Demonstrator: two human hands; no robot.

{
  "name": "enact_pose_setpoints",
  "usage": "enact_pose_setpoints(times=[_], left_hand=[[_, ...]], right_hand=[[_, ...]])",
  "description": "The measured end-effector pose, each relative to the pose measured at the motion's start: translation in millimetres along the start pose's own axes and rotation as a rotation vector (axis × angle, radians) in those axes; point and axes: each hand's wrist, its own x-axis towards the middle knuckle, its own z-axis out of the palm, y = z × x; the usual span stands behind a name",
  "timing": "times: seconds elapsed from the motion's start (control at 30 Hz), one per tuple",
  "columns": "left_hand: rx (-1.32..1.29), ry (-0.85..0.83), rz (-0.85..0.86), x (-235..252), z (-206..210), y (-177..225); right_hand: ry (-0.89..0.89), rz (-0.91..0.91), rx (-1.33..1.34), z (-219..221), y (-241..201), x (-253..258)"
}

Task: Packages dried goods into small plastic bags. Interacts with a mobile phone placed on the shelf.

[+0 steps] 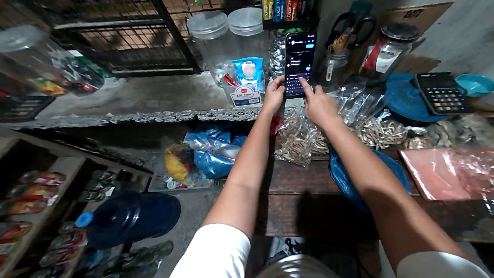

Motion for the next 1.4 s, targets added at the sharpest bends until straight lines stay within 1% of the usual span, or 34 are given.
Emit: enact_pose_setpoints(times=[0.13, 0.3, 0.47, 0.87, 0.97, 1.13, 1.4], left_hand=[[0.007, 0.002, -0.002, 0, 0, 0], [0.013, 0.001, -0.002, 0, 0, 0], [0.002, 0.002, 0.004, -1, 0, 0], [-0.009, 0.008, 0.004, -4, 1, 3], [-0.003, 0.009, 0.001, -3, 1, 3], [-0.005, 0.007, -0.002, -2, 1, 1], [-0.016, 0.008, -0.011, -1, 0, 0]], right_hand=[[-0.011, 0.005, -0.009, -1, -2, 1], [0.044, 0.031, 0.063, 0, 1, -1], [0.055, 0.049, 0.061, 0, 3, -1], [0.039, 0.042, 0.063, -2, 1, 1], [0.042, 0.004, 0.067, 2, 2, -2], [-0.051, -0.046, -0.023, 7, -5, -10], [-0.097, -0.077, -0.064, 5, -4, -10]])
